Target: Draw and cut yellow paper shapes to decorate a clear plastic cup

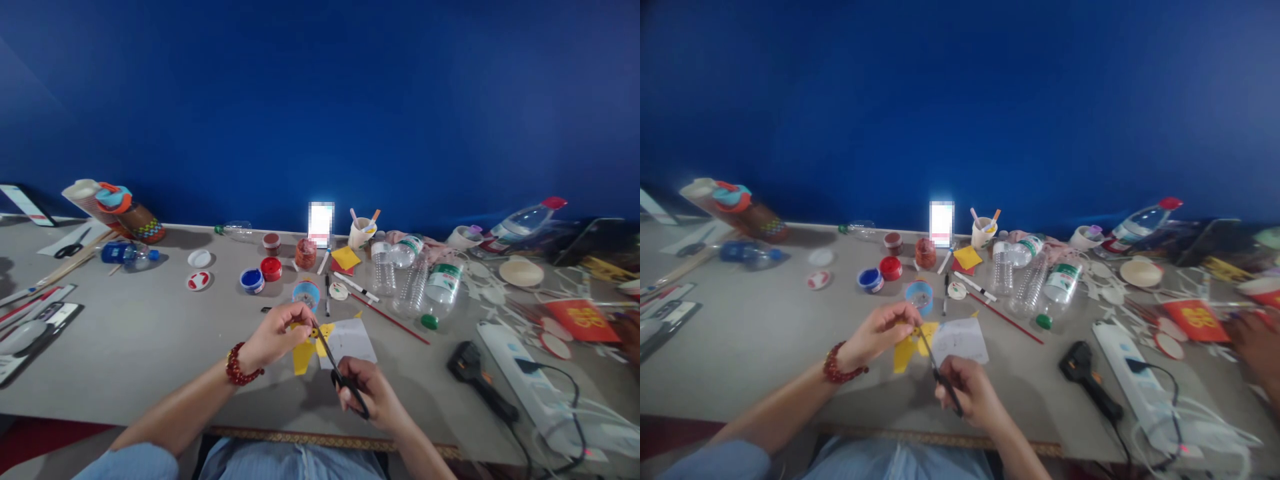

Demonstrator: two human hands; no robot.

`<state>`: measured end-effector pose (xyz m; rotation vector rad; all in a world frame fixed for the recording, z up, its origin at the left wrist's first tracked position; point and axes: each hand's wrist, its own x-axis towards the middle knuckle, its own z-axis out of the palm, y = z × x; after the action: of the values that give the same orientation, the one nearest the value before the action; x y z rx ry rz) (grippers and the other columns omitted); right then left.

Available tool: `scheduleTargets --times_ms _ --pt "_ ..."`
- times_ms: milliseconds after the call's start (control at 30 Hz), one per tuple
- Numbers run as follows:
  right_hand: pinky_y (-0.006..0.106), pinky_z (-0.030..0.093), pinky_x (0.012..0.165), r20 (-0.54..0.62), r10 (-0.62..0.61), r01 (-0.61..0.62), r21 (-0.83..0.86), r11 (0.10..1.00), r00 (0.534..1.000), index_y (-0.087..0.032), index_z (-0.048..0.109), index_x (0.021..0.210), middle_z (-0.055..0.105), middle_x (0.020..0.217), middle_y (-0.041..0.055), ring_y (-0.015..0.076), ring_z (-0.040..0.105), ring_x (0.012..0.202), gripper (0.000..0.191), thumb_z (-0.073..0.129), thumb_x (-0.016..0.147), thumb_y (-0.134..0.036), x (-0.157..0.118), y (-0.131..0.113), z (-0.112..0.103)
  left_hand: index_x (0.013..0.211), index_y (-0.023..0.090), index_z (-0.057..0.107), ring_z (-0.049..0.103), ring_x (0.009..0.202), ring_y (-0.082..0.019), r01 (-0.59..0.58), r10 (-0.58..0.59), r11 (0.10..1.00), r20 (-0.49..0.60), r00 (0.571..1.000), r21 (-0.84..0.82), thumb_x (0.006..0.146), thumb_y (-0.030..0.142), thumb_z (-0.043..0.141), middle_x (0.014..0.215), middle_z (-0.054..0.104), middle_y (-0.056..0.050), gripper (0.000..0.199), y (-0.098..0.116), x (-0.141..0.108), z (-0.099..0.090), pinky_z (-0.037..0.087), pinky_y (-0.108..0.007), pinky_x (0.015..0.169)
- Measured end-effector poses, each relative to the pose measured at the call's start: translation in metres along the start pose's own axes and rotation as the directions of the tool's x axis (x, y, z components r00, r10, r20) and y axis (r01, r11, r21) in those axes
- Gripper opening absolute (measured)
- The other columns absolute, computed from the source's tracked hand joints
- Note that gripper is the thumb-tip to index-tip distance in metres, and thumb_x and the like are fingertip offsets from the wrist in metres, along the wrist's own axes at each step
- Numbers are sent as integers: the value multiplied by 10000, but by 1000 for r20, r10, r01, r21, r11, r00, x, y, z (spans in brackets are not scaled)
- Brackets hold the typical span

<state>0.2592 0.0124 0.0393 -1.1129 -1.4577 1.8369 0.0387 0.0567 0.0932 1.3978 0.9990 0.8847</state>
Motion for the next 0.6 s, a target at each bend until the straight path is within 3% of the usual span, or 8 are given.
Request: scheduleTargets --times_ms 300,600 --pt "199 322 464 9 -21 21 23 1000 1000 -184 470 675 519 558 -29 88 465 473 604 689 620 -744 1 11 -2 730 165 530 507 749 -142 -26 26 1000 -26 999 -12 770 205 551 817 604 -28 60 -4 0 2 382 -243 693" --pt "180 284 398 22 -76 72 139 988 997 -185 482 691 534 526 -30 61 387 403 544 705 669 -680 2 14 2 726 165 516 505 741 -142 -24 19 995 -47 999 -101 765 213 558 813 587 -30 75 -5 -1 7 392 -250 690"
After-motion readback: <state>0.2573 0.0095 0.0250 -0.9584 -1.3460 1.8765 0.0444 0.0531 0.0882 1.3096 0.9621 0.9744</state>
